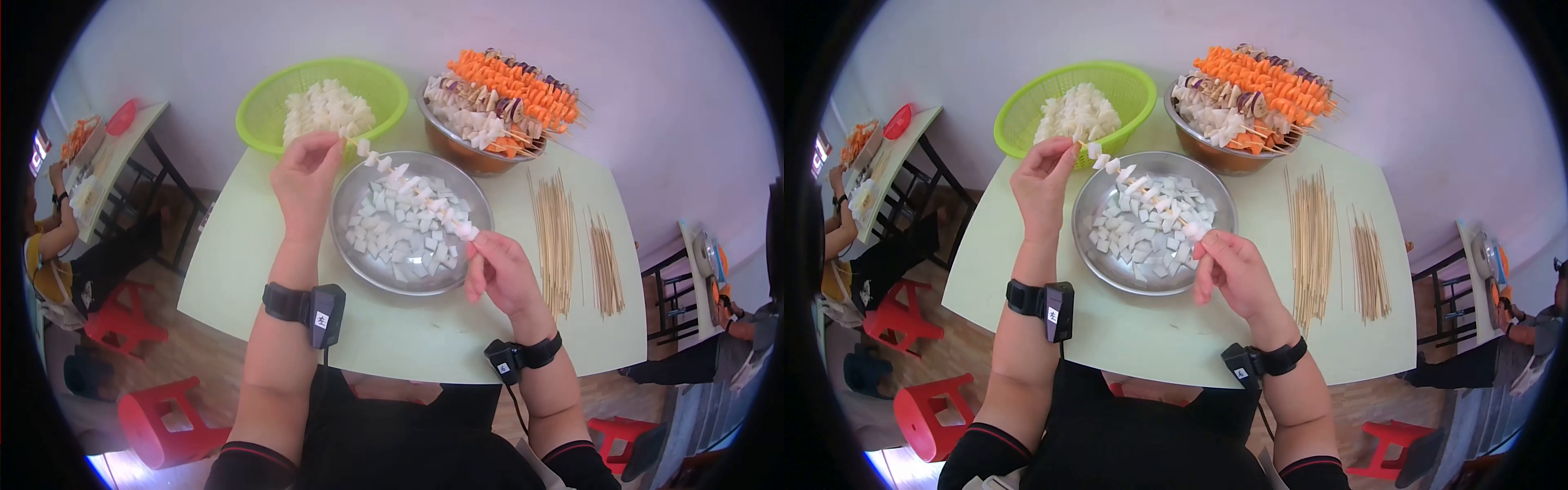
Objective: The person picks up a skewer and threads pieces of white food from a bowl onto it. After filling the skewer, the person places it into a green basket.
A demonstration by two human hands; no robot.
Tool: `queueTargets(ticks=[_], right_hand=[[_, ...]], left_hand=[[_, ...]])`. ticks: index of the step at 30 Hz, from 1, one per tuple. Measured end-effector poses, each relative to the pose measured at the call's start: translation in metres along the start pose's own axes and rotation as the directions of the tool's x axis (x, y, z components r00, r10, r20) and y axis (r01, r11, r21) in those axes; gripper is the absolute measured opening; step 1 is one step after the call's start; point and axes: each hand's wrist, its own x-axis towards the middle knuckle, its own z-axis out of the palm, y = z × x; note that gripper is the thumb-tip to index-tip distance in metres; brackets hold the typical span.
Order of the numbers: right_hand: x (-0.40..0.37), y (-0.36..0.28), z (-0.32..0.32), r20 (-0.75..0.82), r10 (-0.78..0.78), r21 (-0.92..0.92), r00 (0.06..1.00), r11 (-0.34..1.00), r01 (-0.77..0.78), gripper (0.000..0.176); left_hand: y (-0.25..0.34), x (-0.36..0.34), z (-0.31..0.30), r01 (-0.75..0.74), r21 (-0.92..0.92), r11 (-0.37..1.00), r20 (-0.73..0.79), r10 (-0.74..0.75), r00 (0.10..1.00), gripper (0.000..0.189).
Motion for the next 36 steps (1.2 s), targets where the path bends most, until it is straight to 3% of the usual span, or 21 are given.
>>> queueTargets(ticks=[1,3,4,6,7,9,10,12,16,18,19,21,22,24,25,27,31,32,33,34,36], right_hand=[[0.000,0.002,0.004,0.000,0.004,-0.003,1.000,1.000,-0.004,0.026],[0.000,0.008,0.012,-0.035,-0.265,-0.495,0.964,0.842,0.213,0.024],[0.000,0.008,0.012,-0.034,-0.256,-0.494,0.966,0.845,0.206,0.024],[-0.001,0.010,0.013,0.002,-0.417,-0.727,0.909,0.623,0.288,0.023],[-0.001,0.008,0.014,0.002,-0.411,-0.723,0.912,0.629,0.285,0.023],[-0.004,0.000,0.013,-0.115,-0.160,-0.322,0.980,0.940,0.116,0.024],[-0.004,-0.001,0.010,-0.123,-0.157,-0.321,0.980,0.940,0.111,0.024],[-0.004,-0.003,0.002,0.019,0.014,0.029,1.000,0.999,-0.015,0.025],[0.001,0.005,-0.001,0.056,0.019,0.110,0.998,0.994,-0.025,0.025],[0.002,0.006,0.008,-0.121,-0.103,-0.279,0.987,0.958,0.066,0.025],[0.001,0.009,0.011,-0.124,-0.100,-0.277,0.987,0.959,0.063,0.025],[-0.001,0.011,0.017,-0.102,-0.303,-0.542,0.948,0.816,0.202,0.025],[-0.001,0.009,0.017,-0.098,-0.308,-0.544,0.946,0.813,0.209,0.025],[-0.003,0.005,0.014,-0.092,-0.164,-0.353,0.982,0.928,0.122,0.025],[-0.003,0.002,0.009,-0.089,-0.168,-0.354,0.982,0.927,0.126,0.025],[-0.004,-0.002,0.001,0.109,0.027,0.083,0.994,0.996,-0.036,0.025],[-0.003,0.000,0.004,0.090,0.041,0.069,0.995,0.996,-0.047,0.025],[-0.004,0.004,0.009,0.015,-0.077,-0.208,0.997,0.975,0.078,0.025],[-0.004,0.007,0.013,-0.023,-0.208,-0.476,0.978,0.863,0.172,0.026],[-0.004,0.008,0.015,-0.021,-0.204,-0.476,0.979,0.863,0.170,0.026],[-0.004,0.009,0.018,0.034,-0.291,-0.690,0.956,0.685,0.233,0.027]], left_hand=[[0.001,0.000,0.000,0.003,-0.001,1.000,-0.003,-0.003,1.000,0.012],[0.004,0.001,0.000,0.032,-0.016,0.999,-0.027,-0.032,0.999,0.012],[0.003,0.002,0.000,0.039,-0.012,0.999,-0.032,-0.039,0.999,0.012],[-0.001,0.003,-0.003,0.030,-0.026,0.999,-0.002,-0.030,1.000,0.012],[-0.002,0.002,-0.004,0.035,-0.018,0.999,-0.003,-0.035,0.999,0.012],[0.000,0.000,-0.001,0.054,-0.035,0.998,0.020,-0.054,0.998,0.012],[0.001,0.000,0.000,0.061,-0.037,0.997,0.024,-0.060,0.998,0.012],[0.002,0.000,0.000,0.100,0.004,0.995,0.008,-0.100,0.995,0.012],[-0.001,0.001,-0.001,0.070,0.017,0.997,0.006,-0.070,0.998,0.013],[0.000,0.002,-0.001,0.051,0.001,0.999,-0.006,-0.051,0.999,0.013],[0.000,0.001,-0.001,0.055,0.002,0.999,-0.005,-0.054,0.999,0.013],[0.002,0.001,-0.001,0.038,-0.033,0.999,0.008,-0.038,0.999,0.014],[0.002,0.003,-0.001,0.031,-0.035,0.999,0.007,-0.031,0.999,0.014],[0.003,0.002,-0.002,0.076,-0.044,0.996,0.016,-0.076,0.997,0.014],[0.003,0.001,-0.001,0.072,-0.045,0.996,0.016,-0.071,0.997,0.014],[0.004,0.000,0.002,0.075,-0.044,0.996,0.021,-0.074,0.997,0.013],[0.003,0.000,0.002,0.073,-0.051,0.996,0.028,-0.071,0.997,0.013],[0.000,0.000,0.002,0.050,-0.066,0.997,0.023,-0.048,0.999,0.012],[-0.002,0.000,0.002,0.028,-0.080,0.996,0.017,-0.026,1.000,0.011],[-0.002,0.000,0.002,0.029,-0.079,0.996,0.014,-0.028,1.000,0.011],[-0.002,-0.001,0.002,0.036,-0.068,0.997,0.039,-0.033,0.999,0.011]])
